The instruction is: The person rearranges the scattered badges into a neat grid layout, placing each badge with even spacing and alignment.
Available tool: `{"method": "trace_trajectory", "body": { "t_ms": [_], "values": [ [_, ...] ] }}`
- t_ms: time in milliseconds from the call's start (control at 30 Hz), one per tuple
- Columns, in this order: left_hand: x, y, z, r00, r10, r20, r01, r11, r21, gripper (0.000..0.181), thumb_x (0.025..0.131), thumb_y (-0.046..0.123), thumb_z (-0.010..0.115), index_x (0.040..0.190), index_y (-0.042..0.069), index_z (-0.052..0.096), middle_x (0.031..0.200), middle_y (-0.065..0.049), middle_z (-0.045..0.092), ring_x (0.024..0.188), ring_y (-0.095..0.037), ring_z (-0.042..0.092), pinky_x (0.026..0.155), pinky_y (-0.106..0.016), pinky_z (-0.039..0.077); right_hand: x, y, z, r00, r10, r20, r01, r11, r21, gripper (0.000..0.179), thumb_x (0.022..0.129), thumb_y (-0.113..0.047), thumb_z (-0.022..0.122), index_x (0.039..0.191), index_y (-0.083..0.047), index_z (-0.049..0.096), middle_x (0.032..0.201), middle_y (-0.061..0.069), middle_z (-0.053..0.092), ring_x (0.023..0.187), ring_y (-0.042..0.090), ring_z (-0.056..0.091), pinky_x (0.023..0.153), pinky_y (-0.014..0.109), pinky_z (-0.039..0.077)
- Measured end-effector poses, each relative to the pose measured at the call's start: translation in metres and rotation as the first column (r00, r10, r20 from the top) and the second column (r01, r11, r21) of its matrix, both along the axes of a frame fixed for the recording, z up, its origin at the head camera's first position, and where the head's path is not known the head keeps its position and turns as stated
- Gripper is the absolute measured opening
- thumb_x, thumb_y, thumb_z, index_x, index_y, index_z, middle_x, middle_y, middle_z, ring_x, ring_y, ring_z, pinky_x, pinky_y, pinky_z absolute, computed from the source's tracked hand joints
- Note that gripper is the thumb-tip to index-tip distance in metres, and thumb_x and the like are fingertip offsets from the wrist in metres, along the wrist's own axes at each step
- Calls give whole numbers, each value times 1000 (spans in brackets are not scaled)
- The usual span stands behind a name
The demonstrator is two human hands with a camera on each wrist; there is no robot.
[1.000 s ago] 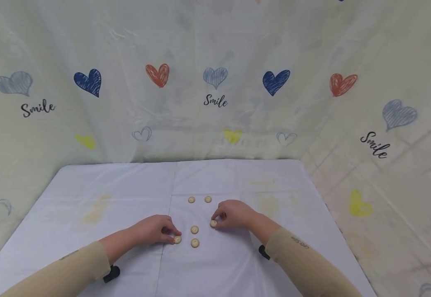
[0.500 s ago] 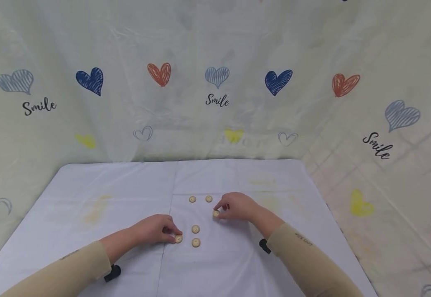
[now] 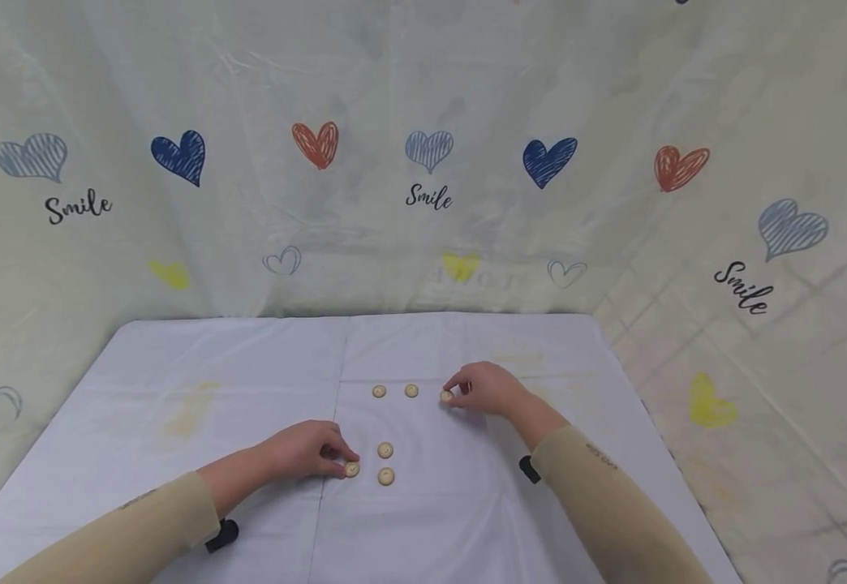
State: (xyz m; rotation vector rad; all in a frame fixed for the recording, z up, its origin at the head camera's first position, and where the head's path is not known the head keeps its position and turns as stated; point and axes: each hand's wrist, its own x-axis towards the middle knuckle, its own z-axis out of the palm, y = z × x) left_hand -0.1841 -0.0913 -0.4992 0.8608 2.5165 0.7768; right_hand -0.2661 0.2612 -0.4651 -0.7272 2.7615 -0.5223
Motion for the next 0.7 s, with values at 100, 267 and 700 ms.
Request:
{"method": "trace_trajectory", "body": {
  "t_ms": [100,267,700],
  "values": [
    [0,1,0,1000,4,1,-4,1000,-3,22,82,27,82,104,26,80,78,17,55,73,-2,50,69,-23,44,-5,5,-1,999,-42,17,42,999,1,23,85,-26,80,107,-20,79,76,-9,58,71,11,52,67,31,44],
    [1,1,1,1000,13,2,-13,1000,-8,22,82,27,82,104,26,80,79,16,55,73,-3,50,69,-24,44,-12,9,-5,999,-50,15,50,998,32,25,85,-26,80,108,-19,79,77,-8,59,72,11,52,68,31,44],
    [0,0,-2,1000,-5,-24,5,1000,3,22,82,27,82,104,27,80,79,18,56,73,0,50,70,-23,45,-18,10,-15,999,-20,-43,23,998,53,27,86,-29,78,112,-18,78,79,-11,62,74,10,51,72,33,43]
  ]
}}
